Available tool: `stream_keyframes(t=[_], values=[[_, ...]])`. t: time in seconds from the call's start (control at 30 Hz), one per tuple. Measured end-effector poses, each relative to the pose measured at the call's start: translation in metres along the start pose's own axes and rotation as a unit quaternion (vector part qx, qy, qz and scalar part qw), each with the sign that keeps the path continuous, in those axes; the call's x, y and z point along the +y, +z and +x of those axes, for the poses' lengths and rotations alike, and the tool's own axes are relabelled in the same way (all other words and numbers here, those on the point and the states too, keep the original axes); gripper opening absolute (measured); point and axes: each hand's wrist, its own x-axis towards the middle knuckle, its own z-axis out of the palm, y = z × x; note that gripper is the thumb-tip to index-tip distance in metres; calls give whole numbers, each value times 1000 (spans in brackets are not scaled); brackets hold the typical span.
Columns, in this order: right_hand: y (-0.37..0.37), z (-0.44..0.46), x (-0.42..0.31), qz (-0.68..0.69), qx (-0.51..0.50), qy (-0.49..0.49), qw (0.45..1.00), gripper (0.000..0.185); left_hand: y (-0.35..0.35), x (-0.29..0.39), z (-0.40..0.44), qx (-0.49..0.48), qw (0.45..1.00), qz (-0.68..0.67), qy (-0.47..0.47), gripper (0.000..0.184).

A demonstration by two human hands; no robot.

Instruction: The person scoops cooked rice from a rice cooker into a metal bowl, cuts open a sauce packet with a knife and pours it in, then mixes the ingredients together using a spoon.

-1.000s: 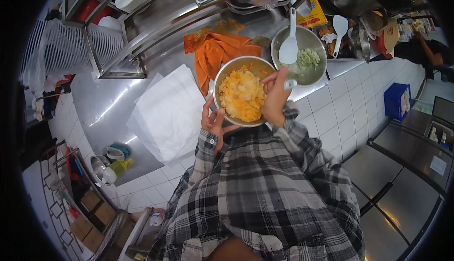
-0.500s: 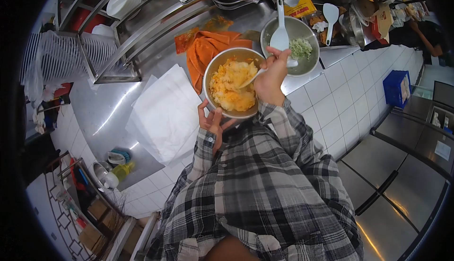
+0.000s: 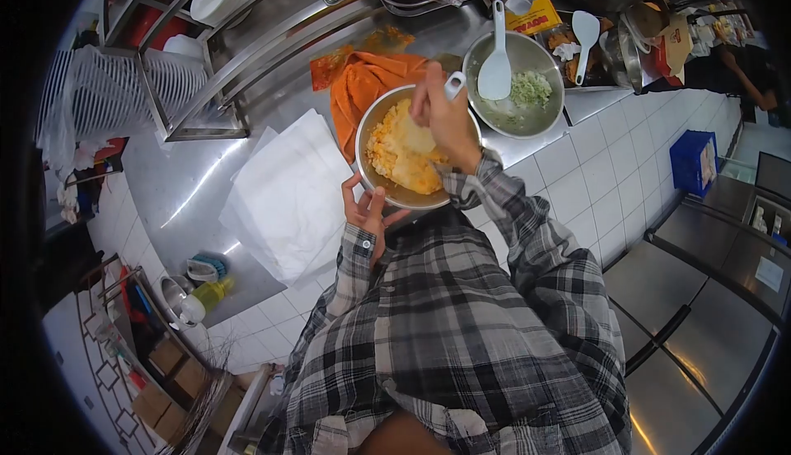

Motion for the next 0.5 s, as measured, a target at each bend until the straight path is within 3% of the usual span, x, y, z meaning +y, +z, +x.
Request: stream_keyframes(t=[0.23, 0.33, 0.47, 0.5], values=[[-17, -10, -16, -116, -51, -124, 984, 63, 3, 2, -1, -1, 1000, -3, -9, 54], [-9, -28, 5, -226, -42, -35, 973, 60, -1, -1, 0, -11, 999, -38, -20, 56], [-9, -63, 2, -124, -87, -27, 988, 52, 0, 0, -1, -24, 998, -58, -4, 57], [-8, -68, 3, -160, -131, -97, 974, 52, 2, 1, 3, -27, 997, -67, 1, 56]])
